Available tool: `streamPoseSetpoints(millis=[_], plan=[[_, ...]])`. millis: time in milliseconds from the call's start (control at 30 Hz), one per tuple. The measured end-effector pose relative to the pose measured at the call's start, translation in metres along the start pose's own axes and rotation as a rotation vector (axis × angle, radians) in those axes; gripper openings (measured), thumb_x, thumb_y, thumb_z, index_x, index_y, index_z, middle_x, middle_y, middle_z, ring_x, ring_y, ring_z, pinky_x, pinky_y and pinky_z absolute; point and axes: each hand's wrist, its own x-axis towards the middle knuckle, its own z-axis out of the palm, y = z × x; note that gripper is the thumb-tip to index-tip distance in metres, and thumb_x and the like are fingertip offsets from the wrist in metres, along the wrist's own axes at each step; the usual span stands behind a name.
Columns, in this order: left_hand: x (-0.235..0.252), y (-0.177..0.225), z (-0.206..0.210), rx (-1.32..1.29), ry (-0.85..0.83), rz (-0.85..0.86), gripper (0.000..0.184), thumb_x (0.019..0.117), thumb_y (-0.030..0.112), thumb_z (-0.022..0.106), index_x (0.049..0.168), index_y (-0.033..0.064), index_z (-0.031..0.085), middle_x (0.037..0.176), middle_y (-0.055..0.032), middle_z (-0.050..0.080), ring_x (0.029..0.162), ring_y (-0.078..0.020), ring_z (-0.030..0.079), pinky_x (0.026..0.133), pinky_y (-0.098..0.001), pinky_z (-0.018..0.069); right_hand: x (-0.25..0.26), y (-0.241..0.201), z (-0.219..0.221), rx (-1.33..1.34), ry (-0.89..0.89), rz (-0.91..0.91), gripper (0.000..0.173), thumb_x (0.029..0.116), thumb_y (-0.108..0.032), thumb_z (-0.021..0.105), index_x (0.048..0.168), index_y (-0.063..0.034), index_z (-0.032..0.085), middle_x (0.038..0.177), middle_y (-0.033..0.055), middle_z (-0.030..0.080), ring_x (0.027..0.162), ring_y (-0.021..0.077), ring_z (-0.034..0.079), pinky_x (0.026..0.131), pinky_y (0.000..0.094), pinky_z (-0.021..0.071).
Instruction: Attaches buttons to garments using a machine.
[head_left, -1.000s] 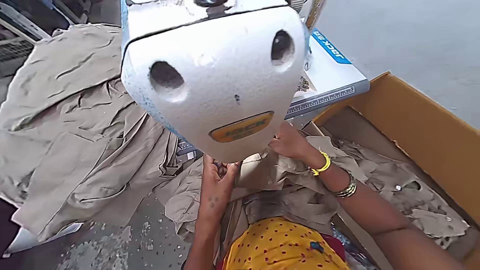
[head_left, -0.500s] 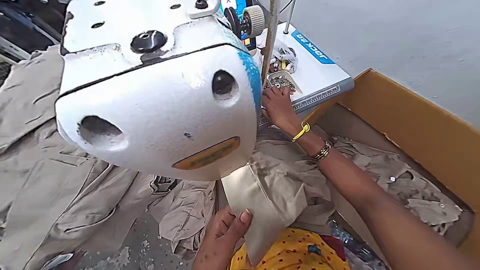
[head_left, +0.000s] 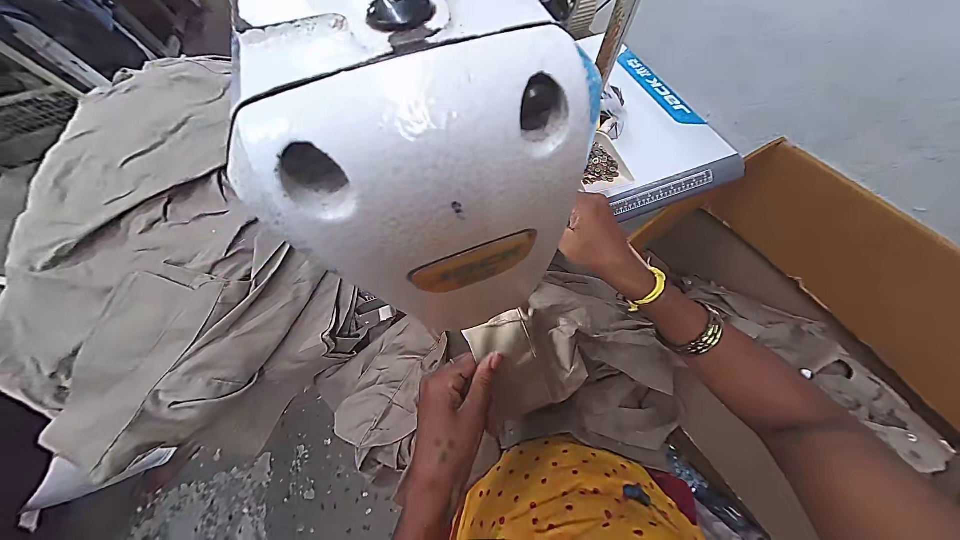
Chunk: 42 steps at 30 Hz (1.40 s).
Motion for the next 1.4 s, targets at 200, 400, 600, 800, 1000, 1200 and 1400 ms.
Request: streamPoseSetpoints(millis=[200, 400, 600, 800, 1000, 1200, 1400], plan=[[-0.040, -0.042, -0.008, 0.254, -0.049, 0.221, 0.044, 0.1034, 0.035, 0.055, 0.072, 0.0063, 0.067, 0.063, 0.0012, 0.066, 0.058, -0.0006, 0.063, 0.058, -0.0191, 0.0522, -0.031, -0.040, 0.022, -0.252, -0.048, -0.753, 0.021, 0.1009, -0.011, 0.057, 0.082, -0.0077, 0.065, 0.071, 0.0074, 0.065, 0.069, 0.0213, 0.066, 0.061, 0.0313, 0.0514], [-0.034, -0.047, -0.008, 0.108, -0.051, 0.184, 0.040, 0.1042, 0.036, 0.054, 0.080, 0.0092, 0.071, 0.070, 0.0055, 0.070, 0.064, -0.0004, 0.067, 0.062, -0.0185, 0.0562, -0.033, -0.043, 0.028, 0.057, -0.168, -0.312, 0.015, 0.0891, -0.017, 0.072, 0.080, -0.0055, 0.070, 0.077, 0.0045, 0.068, 0.075, 0.0111, 0.066, 0.067, 0.0240, 0.0527], [-0.023, -0.047, -0.004, 0.027, -0.104, 0.156, 0.040, 0.1045, 0.036, 0.054, 0.080, 0.0087, 0.071, 0.069, 0.0034, 0.070, 0.061, -0.0055, 0.068, 0.059, -0.0230, 0.0591, -0.027, -0.048, 0.033, 0.451, -0.342, 0.325, 0.029, 0.0822, -0.014, 0.081, 0.078, -0.0124, 0.053, 0.065, -0.0088, 0.049, 0.058, -0.0046, 0.046, 0.056, 0.0127, 0.0379], [-0.018, -0.037, -0.001, -0.148, -0.133, 0.090, 0.033, 0.1049, 0.027, 0.055, 0.088, 0.0051, 0.072, 0.072, 0.0000, 0.072, 0.060, -0.0105, 0.071, 0.059, -0.0263, 0.0625, -0.027, -0.041, 0.024, 0.604, -0.444, 0.377, 0.028, 0.0845, -0.007, 0.079, 0.093, -0.0089, 0.052, 0.073, -0.0074, 0.056, 0.064, -0.0040, 0.053, 0.063, 0.0132, 0.0471], [-0.011, -0.013, -0.016, -0.429, -0.179, -0.131, 0.032, 0.1073, 0.022, 0.049, 0.082, 0.0118, 0.067, 0.062, 0.0022, 0.069, 0.051, -0.0083, 0.067, 0.052, -0.0253, 0.0598, -0.031, -0.028, -0.006, 0.494, -0.824, 0.498, 0.023, 0.0999, -0.028, 0.066, 0.083, -0.0143, 0.062, 0.063, -0.0136, 0.051, 0.056, -0.0071, 0.046, 0.054, 0.0132, 0.0384], [0.023, 0.008, -0.013, -0.256, -0.046, -0.207, 0.029, 0.1037, 0.020, 0.055, 0.079, 0.0110, 0.066, 0.059, 0.0070, 0.059, 0.045, 0.0008, 0.051, 0.041, -0.0159, 0.0419, -0.013, -0.033, -0.006, 0.289, -0.551, 0.505, 0.020, 0.0987, -0.015, 0.068, 0.081, -0.0085, 0.061, 0.063, -0.0036, 0.050, 0.055, 0.0024, 0.045, 0.053, 0.0209, 0.0371], [0.024, 0.010, -0.007, -0.266, -0.013, -0.217, 0.031, 0.1031, 0.019, 0.056, 0.074, 0.0120, 0.061, 0.056, 0.0071, 0.056, 0.040, 0.0008, 0.048, 0.037, -0.0160, 0.0411, -0.015, -0.028, -0.005, 0.270, -0.516, 0.467, 0.017, 0.0977, -0.018, 0.070, 0.084, -0.0082, 0.064, 0.063, -0.0033, 0.052, 0.054, 0.0029, 0.046, 0.053, 0.0219, 0.0381]])
